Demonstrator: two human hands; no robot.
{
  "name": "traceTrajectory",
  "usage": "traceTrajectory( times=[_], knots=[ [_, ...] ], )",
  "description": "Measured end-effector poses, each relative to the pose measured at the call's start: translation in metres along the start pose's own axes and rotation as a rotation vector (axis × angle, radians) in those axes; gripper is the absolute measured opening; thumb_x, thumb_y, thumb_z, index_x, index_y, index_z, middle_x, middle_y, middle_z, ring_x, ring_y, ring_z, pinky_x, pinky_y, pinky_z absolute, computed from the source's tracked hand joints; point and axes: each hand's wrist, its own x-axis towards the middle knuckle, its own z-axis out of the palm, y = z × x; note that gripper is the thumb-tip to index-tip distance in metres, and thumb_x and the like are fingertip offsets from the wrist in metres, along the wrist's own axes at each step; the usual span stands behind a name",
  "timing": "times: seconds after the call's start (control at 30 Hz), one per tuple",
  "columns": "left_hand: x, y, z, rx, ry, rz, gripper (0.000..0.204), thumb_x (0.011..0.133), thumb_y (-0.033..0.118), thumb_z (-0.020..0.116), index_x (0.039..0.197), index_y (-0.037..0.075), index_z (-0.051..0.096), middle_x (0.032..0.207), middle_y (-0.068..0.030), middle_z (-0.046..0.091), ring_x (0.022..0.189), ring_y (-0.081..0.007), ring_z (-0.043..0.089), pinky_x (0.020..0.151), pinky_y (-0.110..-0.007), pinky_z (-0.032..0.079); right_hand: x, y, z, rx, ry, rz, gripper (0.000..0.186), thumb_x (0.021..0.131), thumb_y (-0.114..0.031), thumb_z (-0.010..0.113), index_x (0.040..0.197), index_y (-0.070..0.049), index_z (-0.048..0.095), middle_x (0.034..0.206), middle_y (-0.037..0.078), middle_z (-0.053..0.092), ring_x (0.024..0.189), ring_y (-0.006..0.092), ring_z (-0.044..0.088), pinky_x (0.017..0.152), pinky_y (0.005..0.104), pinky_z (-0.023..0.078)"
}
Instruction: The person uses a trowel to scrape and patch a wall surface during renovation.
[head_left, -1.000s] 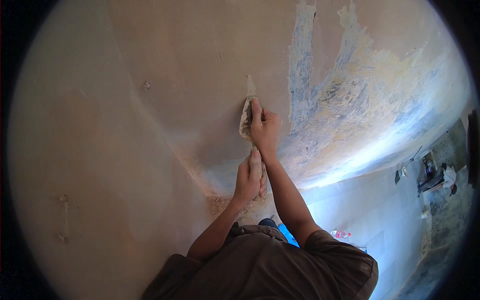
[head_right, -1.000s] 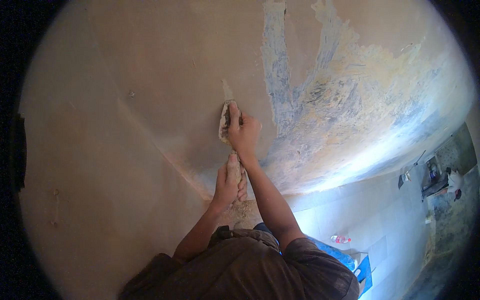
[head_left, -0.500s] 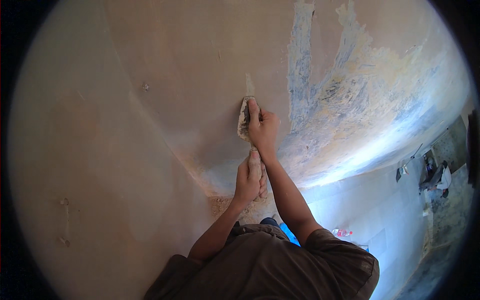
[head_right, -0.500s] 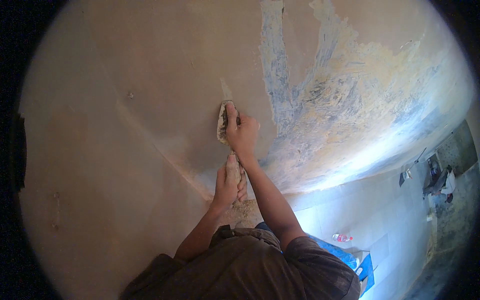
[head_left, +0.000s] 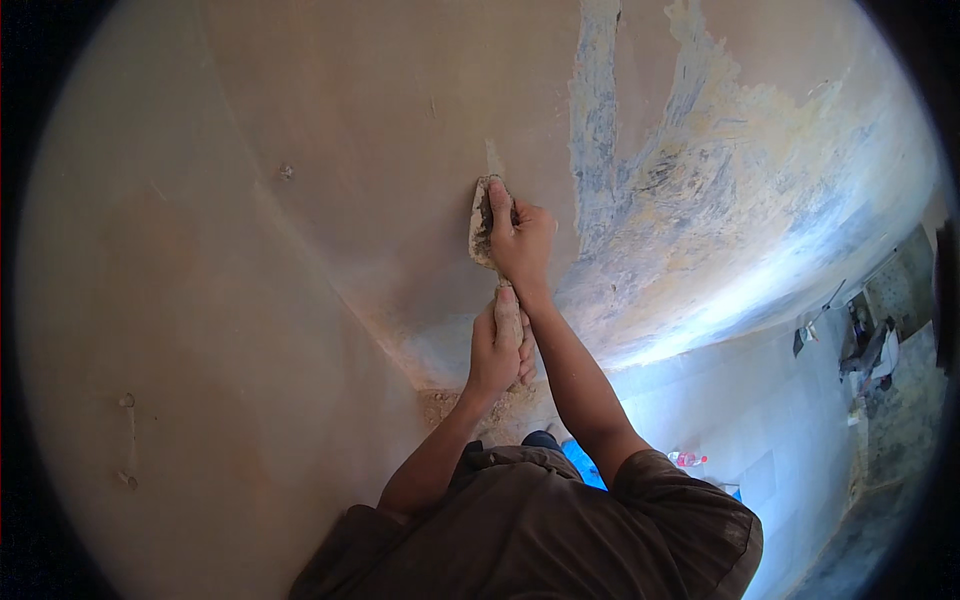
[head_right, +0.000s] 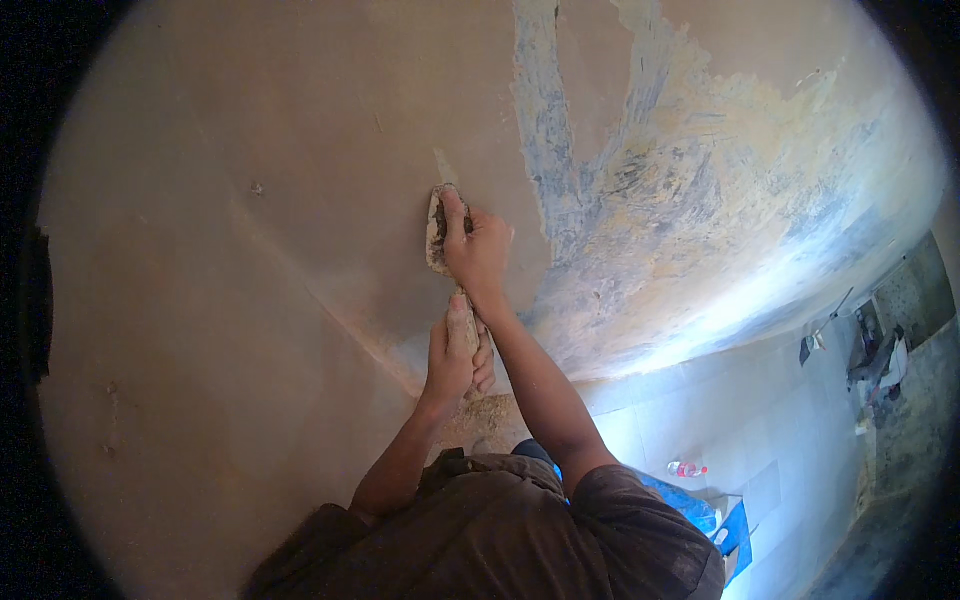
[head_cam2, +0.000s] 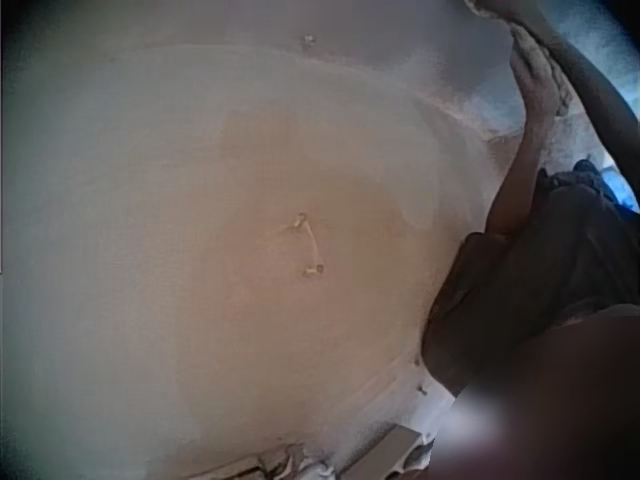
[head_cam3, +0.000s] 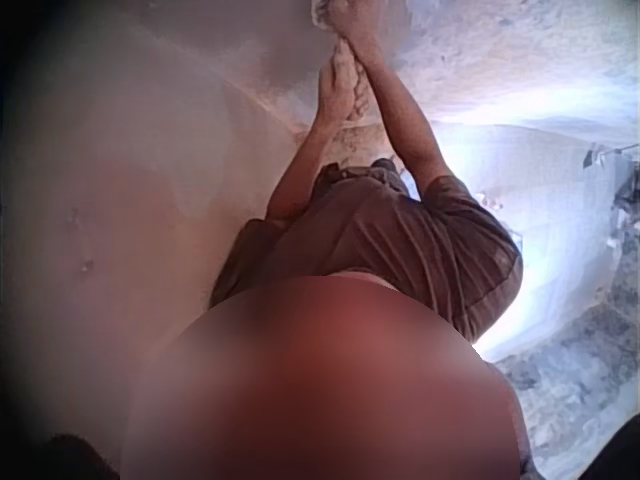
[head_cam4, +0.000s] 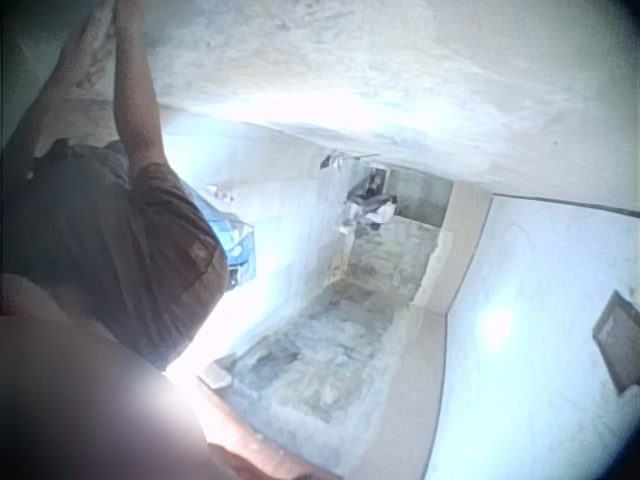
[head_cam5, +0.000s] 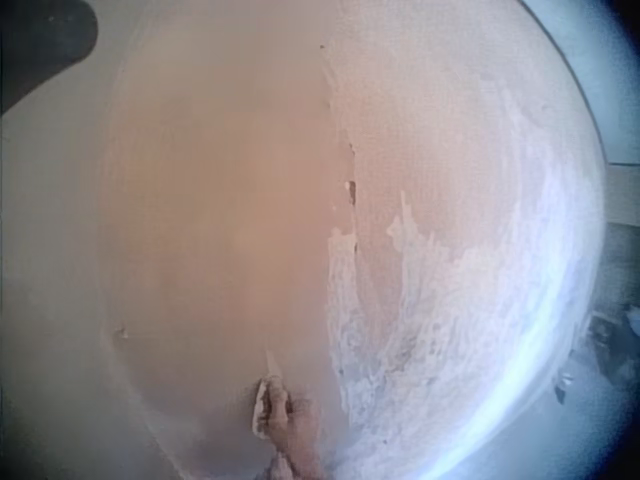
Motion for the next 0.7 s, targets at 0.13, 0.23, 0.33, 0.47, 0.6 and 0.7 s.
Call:
traceTrajectory(
  times=[0.13, 0.23, 0.33, 0.47, 0.6, 0.7],
  knots=[
    [-0.002, -0.004, -0.004, 0.036, 0.021, 0.001, 0.049, 0.099, 0.053, 0.029, 0.082, 0.008, 0.039, 0.048, 0.0001, 0.034, 0.033, -0.0098, 0.035, 0.03, -0.027, 0.031, -0.003, 0.011, 0.003, -0.006, 0.025, -0.043, 0.053, 0.091, -0.037, 0.058, 0.058, 0.005, 0.058, 0.047, 0.022, 0.046, 0.039, 0.0321, 0.045, 0.046, 0.0428, 0.035],
    [0.001, -0.001, -0.004, 0.036, 0.012, 0.005, 0.049, 0.099, 0.053, 0.029, 0.082, 0.008, 0.039, 0.048, 0.0001, 0.034, 0.032, -0.0099, 0.035, 0.03, -0.028, 0.031, -0.004, 0.019, 0.008, 0.025, 0.055, -0.05, 0.054, 0.092, -0.039, 0.059, 0.061, 0.005, 0.059, 0.042, 0.013, 0.041, 0.041, 0.0127, 0.035, 0.041, 0.0365, 0.03],
    [0.003, 0.005, 0.001, -0.003, 0.008, 0.016, 0.048, 0.1, 0.051, 0.03, 0.082, 0.007, 0.04, 0.048, 0.0001, 0.034, 0.032, -0.0095, 0.034, 0.03, -0.027, 0.031, 0.007, 0.012, 0.006, -0.037, 0.011, -0.037, 0.052, 0.092, -0.038, 0.059, 0.062, 0.005, 0.06, 0.043, 0.014, 0.043, 0.041, 0.0127, 0.036, 0.042, 0.0364, 0.031],
    [0.001, -0.001, -0.008, -0.016, -0.008, 0.033, 0.048, 0.1, 0.05, 0.03, 0.081, 0.007, 0.04, 0.048, 0.0, 0.035, 0.032, -0.0092, 0.035, 0.03, -0.026, 0.032, -0.003, 0.009, 0.006, 0.009, 0.048, -0.09, 0.051, 0.092, -0.037, 0.059, 0.063, 0.005, 0.06, 0.044, 0.014, 0.044, 0.041, 0.0125, 0.037, 0.042, 0.0364, 0.032],
    [0.003, -0.005, -0.009, 0.005, 0.012, 0.003, 0.049, 0.1, 0.051, 0.031, 0.081, 0.007, 0.04, 0.047, -0.0001, 0.035, 0.032, -0.0089, 0.035, 0.03, -0.026, 0.031, 0.001, 0.015, 0.01, 0.028, 0.076, -0.132, 0.051, 0.092, -0.037, 0.059, 0.064, 0.005, 0.06, 0.046, 0.017, 0.045, 0.04, 0.0158, 0.04, 0.043, 0.0378, 0.032],
    [0.012, 0.012, -0.005, -0.035, -0.023, -0.017, 0.049, 0.099, 0.051, 0.031, 0.081, 0.007, 0.04, 0.047, -0.0001, 0.035, 0.032, -0.0086, 0.034, 0.03, -0.025, 0.031, 0.017, -0.004, 0.008, 0.01, 0.097, -0.146, 0.05, 0.091, -0.037, 0.059, 0.064, 0.006, 0.06, 0.048, 0.019, 0.046, 0.04, 0.0184, 0.042, 0.044, 0.0386, 0.033]
  ],
)
